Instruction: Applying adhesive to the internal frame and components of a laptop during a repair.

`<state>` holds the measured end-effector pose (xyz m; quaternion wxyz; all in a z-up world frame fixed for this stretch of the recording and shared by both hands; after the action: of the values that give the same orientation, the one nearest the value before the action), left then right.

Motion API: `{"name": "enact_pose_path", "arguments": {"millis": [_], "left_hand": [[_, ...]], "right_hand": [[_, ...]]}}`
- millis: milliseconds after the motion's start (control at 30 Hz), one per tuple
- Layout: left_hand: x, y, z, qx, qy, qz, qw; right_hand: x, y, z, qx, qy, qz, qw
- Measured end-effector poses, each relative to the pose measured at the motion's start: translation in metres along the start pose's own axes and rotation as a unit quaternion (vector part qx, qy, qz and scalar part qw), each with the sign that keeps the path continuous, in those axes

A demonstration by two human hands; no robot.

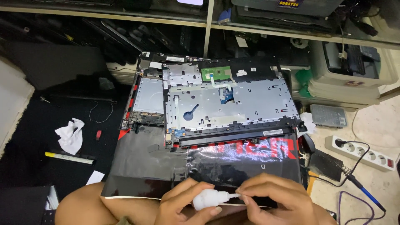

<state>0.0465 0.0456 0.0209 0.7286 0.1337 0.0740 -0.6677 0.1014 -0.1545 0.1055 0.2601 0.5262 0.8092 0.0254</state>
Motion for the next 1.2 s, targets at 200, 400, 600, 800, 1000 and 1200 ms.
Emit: {"name": "enact_pose_path", "arguments": {"millis": [200, 400, 600, 800, 1000, 1200], "left_hand": [[0.006, -0.004, 0.007, 0.049, 0.039, 0.107, 0.992], [0.016, -0.010, 0.007, 0.042, 0.051, 0.182, 0.981], [0.025, -0.017, -0.001, 0.014, 0.045, 0.242, 0.969], [0.029, -0.014, -0.012, 0.058, 0.000, 0.203, 0.977], [0.043, -0.012, -0.045, 0.011, -0.186, 0.149, 0.971], [0.051, -0.009, -0.047, -0.015, -0.331, 0.079, 0.940]], "right_hand": [[0.008, -0.011, 0.022, 0.058, 0.052, 0.080, 0.994], [0.021, -0.014, 0.037, 0.103, 0.187, 0.125, 0.969], [0.026, -0.013, 0.052, 0.127, 0.249, 0.123, 0.952], [0.034, -0.022, 0.073, 0.222, 0.366, 0.142, 0.893], [0.034, -0.018, 0.067, 0.272, 0.394, 0.169, 0.861], [0.029, -0.025, 0.073, 0.285, 0.408, 0.202, 0.843]]}}
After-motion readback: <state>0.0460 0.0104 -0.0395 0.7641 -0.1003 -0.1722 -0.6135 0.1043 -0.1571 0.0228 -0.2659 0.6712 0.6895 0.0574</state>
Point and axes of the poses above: each hand's wrist, its own y-axis towards the middle knuckle, its own x-axis out of the palm, z = x × y, the point moved 4 cm from there along y, towards the middle knuckle, and after that the axes turned 7 degrees about y, right-handed, at the moved point
